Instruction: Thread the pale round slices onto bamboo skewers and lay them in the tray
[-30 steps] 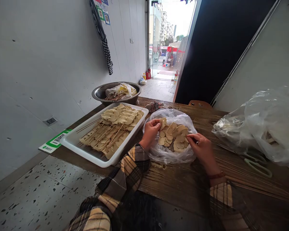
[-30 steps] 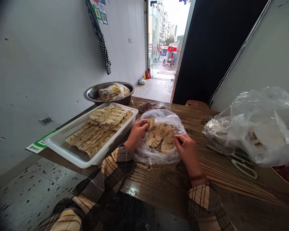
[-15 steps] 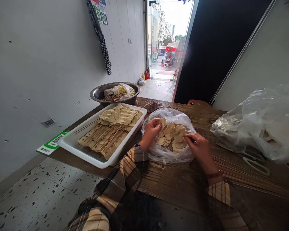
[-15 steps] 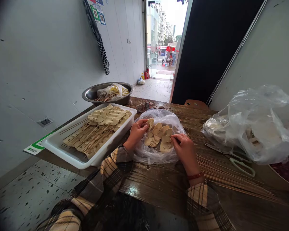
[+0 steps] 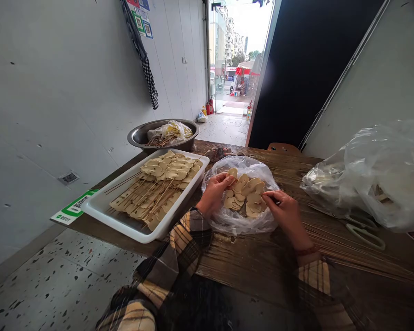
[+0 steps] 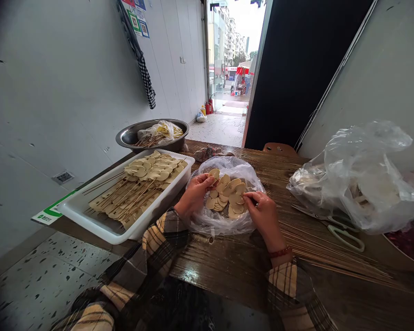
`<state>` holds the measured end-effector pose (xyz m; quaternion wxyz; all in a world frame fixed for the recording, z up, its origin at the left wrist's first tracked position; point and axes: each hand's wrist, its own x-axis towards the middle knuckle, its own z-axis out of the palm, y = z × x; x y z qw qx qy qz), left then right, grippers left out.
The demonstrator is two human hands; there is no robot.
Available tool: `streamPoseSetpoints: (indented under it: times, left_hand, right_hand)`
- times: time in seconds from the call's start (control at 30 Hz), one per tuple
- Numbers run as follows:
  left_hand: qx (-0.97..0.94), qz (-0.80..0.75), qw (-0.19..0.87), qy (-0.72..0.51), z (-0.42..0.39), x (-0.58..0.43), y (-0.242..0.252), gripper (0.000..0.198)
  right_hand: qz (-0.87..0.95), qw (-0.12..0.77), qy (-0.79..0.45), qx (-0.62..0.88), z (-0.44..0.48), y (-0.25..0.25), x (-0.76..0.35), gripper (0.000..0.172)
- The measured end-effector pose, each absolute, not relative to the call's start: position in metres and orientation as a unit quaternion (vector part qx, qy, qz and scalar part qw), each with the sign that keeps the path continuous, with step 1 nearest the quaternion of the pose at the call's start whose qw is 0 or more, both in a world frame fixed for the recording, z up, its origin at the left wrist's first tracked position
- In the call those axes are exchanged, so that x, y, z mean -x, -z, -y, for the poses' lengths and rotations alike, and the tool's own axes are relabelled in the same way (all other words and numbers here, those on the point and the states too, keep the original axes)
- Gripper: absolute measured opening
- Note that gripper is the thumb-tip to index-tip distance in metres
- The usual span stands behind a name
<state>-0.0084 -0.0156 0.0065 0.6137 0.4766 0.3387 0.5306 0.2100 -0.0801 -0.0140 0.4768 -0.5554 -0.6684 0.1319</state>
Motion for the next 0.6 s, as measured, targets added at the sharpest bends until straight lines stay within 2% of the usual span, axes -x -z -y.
streamPoseSetpoints:
  times: [0.2, 0.6]
  left_hand:
    - [-0.475, -0.354, 0.602, -0.536, 0.0168, 0.0087, -0.0086, 0.039]
    - [-0.441, -0.347, 0.651, -0.511, 0.0211, 0.0035, -0.0049, 0.042]
  right_hand:
    - [0.674, 0.475, -0.126, 0.551, 0.0806, 0.014, -0.2084, 0.026]
    - [0.678, 0.477, -0.125, 0.545, 0.0803, 0.0164, -0.2049, 0.023]
